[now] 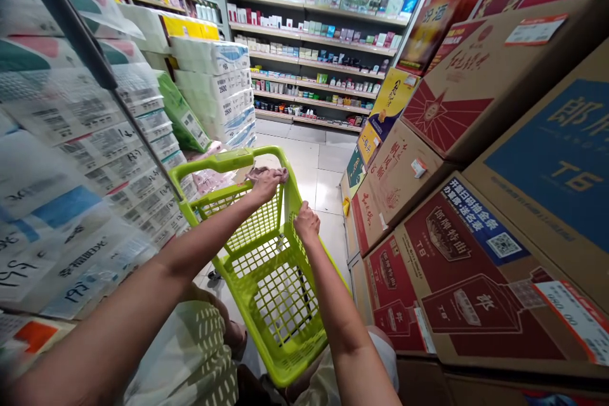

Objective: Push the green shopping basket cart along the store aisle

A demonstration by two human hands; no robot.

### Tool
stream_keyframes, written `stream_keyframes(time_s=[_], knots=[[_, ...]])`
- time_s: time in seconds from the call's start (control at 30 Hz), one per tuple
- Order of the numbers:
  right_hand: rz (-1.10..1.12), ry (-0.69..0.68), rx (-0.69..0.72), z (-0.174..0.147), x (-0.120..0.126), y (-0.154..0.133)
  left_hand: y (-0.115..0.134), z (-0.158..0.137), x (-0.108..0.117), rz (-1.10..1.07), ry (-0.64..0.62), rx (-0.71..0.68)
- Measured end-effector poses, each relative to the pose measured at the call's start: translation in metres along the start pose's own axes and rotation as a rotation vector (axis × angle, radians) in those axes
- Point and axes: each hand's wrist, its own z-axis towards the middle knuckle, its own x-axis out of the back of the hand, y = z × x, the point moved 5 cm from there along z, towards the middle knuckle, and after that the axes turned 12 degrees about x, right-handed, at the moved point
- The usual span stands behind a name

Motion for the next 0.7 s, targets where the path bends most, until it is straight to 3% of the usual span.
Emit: stream_keyframes(time_s=[0.07, 0.13, 0.23, 0.33, 0.57, 0.7], knots=[[-0.001, -0.015, -0.010, 0.000, 0.001, 0.001, 0.000, -0.007, -0.005, 0.036, -0.001, -0.140], [0.000, -0.027, -0.012, 0.000, 0.001, 0.002, -0.017, -0.021, -0.005, 0.046, 0.024, -0.222], [0.009, -0.040, -0.011, 0.001, 0.000, 0.002, -0.050, -0.040, 0.000, 0.014, 0.093, -0.261], [0.030, -0.042, -0.008, 0.002, -0.001, 0.000, -0.064, -0.039, 0.004, -0.010, 0.105, -0.266], [0.024, -0.012, -0.031, 0.006, -0.001, -0.001, -0.033, 0.009, 0.001, -0.011, 0.146, -0.184], [-0.014, 0.007, -0.035, 0.005, -0.003, 0.004, -0.026, -0.001, -0.024, -0.087, 0.235, -0.159]])
